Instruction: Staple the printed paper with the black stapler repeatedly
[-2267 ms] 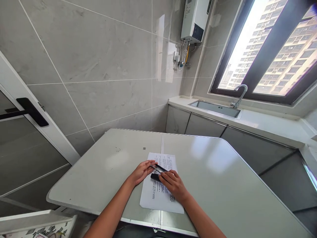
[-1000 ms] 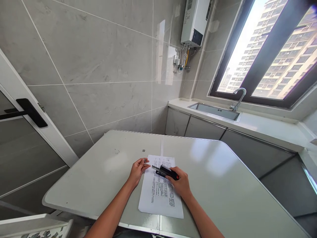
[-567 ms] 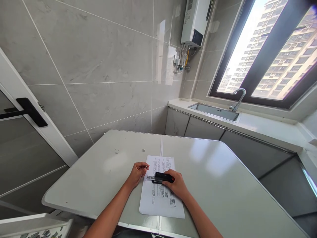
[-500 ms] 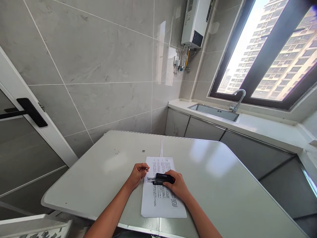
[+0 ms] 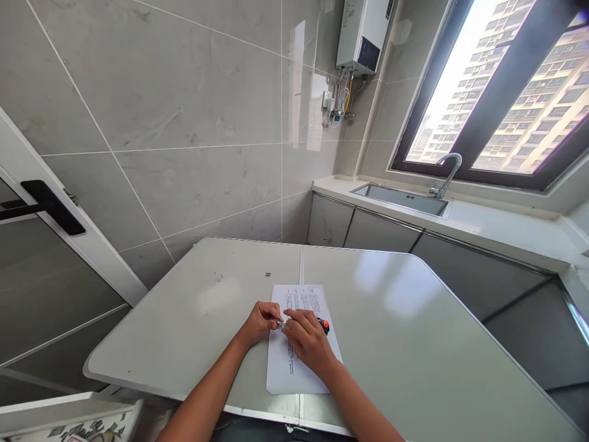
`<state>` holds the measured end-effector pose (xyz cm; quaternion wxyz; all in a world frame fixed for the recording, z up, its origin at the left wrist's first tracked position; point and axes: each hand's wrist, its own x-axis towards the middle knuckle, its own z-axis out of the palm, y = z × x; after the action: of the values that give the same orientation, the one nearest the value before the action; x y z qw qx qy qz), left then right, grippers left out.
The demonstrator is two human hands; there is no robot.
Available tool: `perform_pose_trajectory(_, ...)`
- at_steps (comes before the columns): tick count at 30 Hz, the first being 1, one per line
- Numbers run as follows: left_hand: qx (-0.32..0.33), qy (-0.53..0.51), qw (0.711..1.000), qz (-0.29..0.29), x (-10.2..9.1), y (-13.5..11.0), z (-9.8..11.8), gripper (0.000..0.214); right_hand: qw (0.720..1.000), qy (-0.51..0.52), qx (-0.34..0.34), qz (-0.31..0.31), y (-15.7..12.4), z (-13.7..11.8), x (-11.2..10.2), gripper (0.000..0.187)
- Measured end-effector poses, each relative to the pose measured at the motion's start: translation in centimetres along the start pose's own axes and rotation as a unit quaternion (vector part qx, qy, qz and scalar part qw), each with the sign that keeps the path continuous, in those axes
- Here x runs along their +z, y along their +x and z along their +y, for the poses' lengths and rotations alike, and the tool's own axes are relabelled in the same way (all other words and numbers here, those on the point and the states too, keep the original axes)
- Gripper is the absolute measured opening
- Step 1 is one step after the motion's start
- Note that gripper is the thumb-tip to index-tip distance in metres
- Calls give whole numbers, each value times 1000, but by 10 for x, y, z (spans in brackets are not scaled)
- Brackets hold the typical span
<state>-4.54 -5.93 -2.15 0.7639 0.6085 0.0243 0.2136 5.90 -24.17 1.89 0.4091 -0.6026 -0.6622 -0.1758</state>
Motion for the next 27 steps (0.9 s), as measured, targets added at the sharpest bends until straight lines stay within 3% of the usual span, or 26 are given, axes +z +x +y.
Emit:
perform_pose_trajectory(6,-21,35,999,-21,7,0,2,38,998,-34,-33,-36,8,3,-5,23)
perform_pose_trajectory(18,-7,42,999,2,6,1,4,37,984,-142,-109,-17,14,2,5,25)
perform_pose_trajectory(27,14,39,999,7,2,2,1,48,991,-111,-68,-31,20,-2,12,29)
